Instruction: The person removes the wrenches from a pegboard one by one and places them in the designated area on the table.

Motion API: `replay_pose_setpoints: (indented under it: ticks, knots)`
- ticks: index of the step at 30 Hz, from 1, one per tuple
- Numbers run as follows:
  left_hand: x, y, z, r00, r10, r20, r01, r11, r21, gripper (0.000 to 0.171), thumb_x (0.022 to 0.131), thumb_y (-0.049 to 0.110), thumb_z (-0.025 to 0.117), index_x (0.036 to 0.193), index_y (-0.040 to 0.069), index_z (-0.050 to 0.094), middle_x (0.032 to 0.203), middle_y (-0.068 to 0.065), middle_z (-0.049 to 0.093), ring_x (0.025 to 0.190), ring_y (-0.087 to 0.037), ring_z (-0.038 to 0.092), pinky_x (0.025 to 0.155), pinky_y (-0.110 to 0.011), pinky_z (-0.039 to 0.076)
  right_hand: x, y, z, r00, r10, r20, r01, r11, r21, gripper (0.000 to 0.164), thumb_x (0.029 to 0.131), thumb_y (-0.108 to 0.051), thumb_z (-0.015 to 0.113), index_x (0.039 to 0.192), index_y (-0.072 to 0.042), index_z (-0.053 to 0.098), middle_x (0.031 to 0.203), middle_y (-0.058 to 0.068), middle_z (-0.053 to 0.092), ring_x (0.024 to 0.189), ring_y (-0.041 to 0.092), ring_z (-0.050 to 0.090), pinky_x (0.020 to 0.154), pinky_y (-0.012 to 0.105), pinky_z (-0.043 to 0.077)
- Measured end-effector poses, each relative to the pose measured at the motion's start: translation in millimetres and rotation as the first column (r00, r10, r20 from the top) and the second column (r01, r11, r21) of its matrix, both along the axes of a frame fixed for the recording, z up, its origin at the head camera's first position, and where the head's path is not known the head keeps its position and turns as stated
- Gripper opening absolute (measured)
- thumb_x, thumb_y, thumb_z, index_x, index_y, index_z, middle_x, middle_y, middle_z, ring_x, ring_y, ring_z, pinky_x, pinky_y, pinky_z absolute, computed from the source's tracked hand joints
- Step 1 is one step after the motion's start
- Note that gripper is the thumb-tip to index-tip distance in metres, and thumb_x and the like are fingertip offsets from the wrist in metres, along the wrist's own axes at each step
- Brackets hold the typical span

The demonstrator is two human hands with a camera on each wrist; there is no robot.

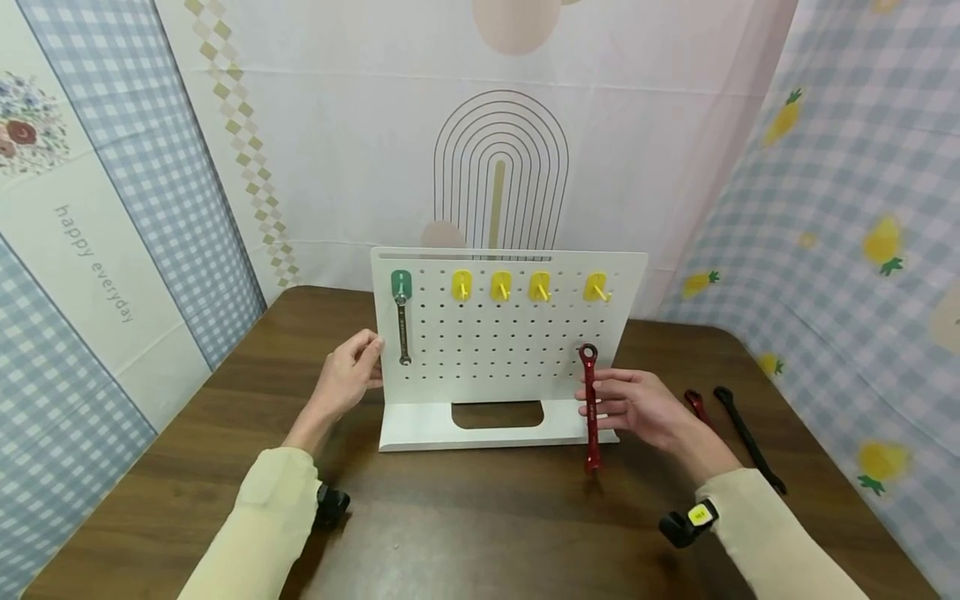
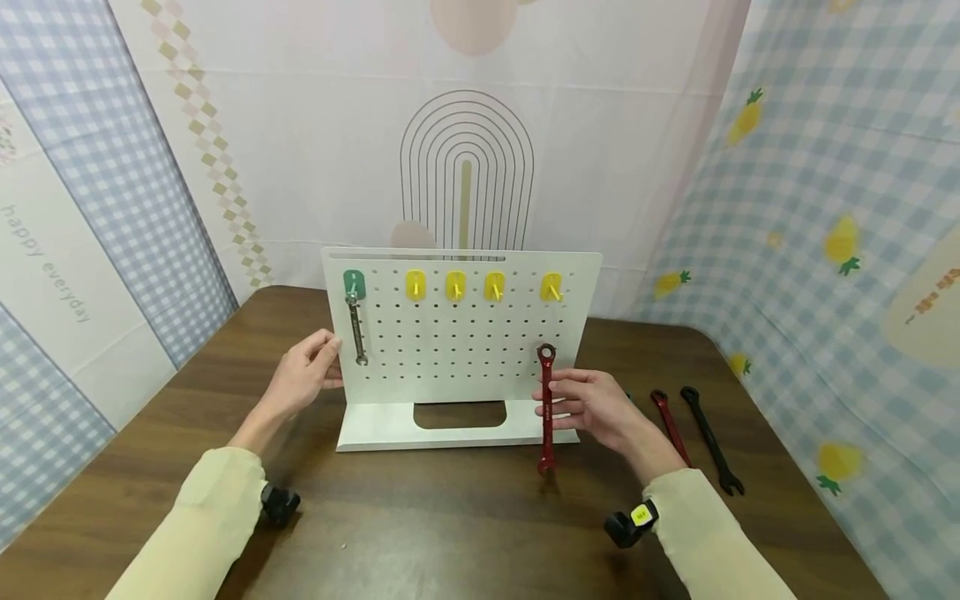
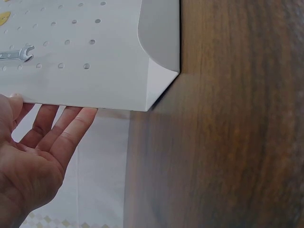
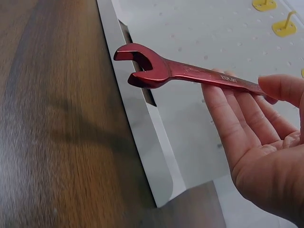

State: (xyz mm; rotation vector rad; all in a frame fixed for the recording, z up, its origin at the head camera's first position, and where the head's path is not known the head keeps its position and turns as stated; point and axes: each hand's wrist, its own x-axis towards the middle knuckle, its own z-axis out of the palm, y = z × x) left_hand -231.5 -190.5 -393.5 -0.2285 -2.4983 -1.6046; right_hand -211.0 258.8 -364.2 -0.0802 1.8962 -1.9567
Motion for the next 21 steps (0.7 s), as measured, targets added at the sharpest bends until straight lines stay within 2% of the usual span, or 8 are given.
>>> replay_pose_setpoints:
  ticks: [12, 21]
  knots:
    - [-1.3, 0.4, 1.4, 1.000, 0.004, -0.003, -0.004, 1.000, 0.001, 0.038, 0.115, 0.037, 0.045, 0.116, 0.004, 0.062, 0.115, -0.025, 0.069, 0.098, -0.034, 0.074, 0.083, -0.044, 0.068, 2.6, 17.9, -2.1, 1.000, -0.006, -0.014, 0.006, 0.999, 0.035, 0.057, 0.108, -0.014, 0.061, 0.152, 0.012, 0.036, 0.110, 0.003, 0.080, 0.097, 0.020, 0.079, 0.085, 0.036, 0.067]
    - [-0.2, 0.4, 0.0, 1.000, 0.002, -0.007, -0.002, 1.000, -0.006, 0.038, 0.115, 0.037, 0.044, 0.116, 0.004, 0.062, 0.114, -0.024, 0.069, 0.099, -0.034, 0.075, 0.084, -0.044, 0.068, 3.5, 31.3, -6.2, 0.999, -0.024, -0.020, 0.026, 0.997, 0.069, 0.060, 0.109, -0.015, 0.059, 0.156, 0.013, 0.032, 0.110, 0.000, 0.080, 0.096, 0.018, 0.079, 0.086, 0.037, 0.067]
